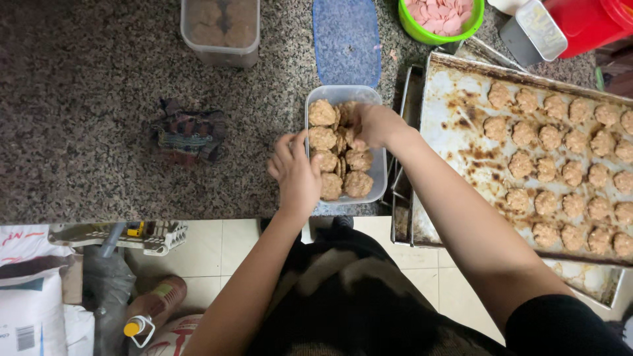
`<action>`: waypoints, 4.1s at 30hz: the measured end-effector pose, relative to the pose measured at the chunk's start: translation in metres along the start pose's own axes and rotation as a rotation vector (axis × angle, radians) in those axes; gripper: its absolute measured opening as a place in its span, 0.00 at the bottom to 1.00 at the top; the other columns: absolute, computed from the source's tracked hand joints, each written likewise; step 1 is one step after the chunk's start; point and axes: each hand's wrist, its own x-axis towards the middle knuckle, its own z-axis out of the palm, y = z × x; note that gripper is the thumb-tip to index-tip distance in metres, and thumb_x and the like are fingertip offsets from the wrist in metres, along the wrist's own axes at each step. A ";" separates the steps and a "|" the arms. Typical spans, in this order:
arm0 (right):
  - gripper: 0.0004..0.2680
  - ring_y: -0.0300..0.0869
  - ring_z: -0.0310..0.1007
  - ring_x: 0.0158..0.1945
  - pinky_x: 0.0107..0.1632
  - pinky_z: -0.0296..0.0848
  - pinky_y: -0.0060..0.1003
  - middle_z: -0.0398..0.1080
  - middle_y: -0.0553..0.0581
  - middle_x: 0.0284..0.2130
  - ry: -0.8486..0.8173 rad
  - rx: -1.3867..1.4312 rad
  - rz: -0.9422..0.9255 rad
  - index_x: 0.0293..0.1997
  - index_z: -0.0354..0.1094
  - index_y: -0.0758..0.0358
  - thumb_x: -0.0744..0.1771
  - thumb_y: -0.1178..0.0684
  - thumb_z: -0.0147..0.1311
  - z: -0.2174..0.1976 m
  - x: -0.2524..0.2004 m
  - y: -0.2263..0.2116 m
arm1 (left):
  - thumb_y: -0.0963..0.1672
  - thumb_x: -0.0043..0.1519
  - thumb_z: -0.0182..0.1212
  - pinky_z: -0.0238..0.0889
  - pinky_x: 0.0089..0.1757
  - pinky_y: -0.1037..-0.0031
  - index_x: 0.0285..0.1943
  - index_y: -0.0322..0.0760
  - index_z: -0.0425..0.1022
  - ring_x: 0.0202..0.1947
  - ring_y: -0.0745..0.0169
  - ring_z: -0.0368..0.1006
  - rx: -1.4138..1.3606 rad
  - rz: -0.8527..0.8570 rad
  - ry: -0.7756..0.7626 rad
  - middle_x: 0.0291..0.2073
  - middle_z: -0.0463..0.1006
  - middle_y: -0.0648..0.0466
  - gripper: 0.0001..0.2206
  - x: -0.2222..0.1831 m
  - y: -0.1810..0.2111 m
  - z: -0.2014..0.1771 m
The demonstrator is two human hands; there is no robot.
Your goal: The person transfers patties between plastic containers and baking sheets by hand, sorts them, and then carries a loaded tray to a storage rack.
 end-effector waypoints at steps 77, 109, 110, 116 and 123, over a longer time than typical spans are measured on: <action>0.19 0.60 0.52 0.57 0.60 0.53 0.55 0.57 0.69 0.55 0.608 0.226 0.484 0.64 0.66 0.58 0.70 0.38 0.51 0.038 -0.099 0.294 | 0.42 0.62 0.59 0.39 0.60 0.52 0.70 0.41 0.71 0.63 0.43 0.53 0.293 0.173 0.035 0.61 0.60 0.43 0.23 -0.033 0.150 0.063; 0.23 0.71 0.52 0.61 0.57 0.50 0.67 0.64 0.75 0.55 0.732 0.111 0.421 0.52 0.72 0.64 0.62 0.34 0.64 -0.002 0.005 0.359 | 0.44 0.55 0.65 0.42 0.55 0.52 0.63 0.43 0.71 0.57 0.42 0.58 0.255 0.015 0.070 0.60 0.62 0.43 0.24 -0.098 0.207 0.076; 0.22 0.66 0.55 0.62 0.60 0.50 0.64 0.67 0.71 0.54 0.679 0.185 0.413 0.52 0.71 0.63 0.62 0.35 0.64 -0.004 0.002 0.358 | 0.43 0.55 0.65 0.42 0.56 0.52 0.64 0.43 0.71 0.57 0.42 0.58 0.249 0.018 0.077 0.60 0.62 0.43 0.24 -0.098 0.206 0.077; 0.21 0.61 0.62 0.56 0.59 0.52 0.59 0.74 0.65 0.46 0.818 0.189 0.140 0.54 0.68 0.63 0.61 0.44 0.68 -0.008 -0.037 0.334 | 0.43 0.57 0.65 0.43 0.58 0.52 0.64 0.41 0.71 0.58 0.40 0.57 0.229 -0.007 0.111 0.60 0.62 0.44 0.23 -0.098 0.196 0.071; 0.14 0.59 0.64 0.57 0.59 0.52 0.58 0.76 0.61 0.45 0.908 -0.078 0.010 0.50 0.73 0.58 0.65 0.45 0.68 0.008 -0.072 0.289 | 0.42 0.55 0.64 0.41 0.58 0.50 0.62 0.39 0.71 0.61 0.39 0.55 0.265 0.021 0.186 0.59 0.62 0.43 0.23 -0.083 0.162 0.051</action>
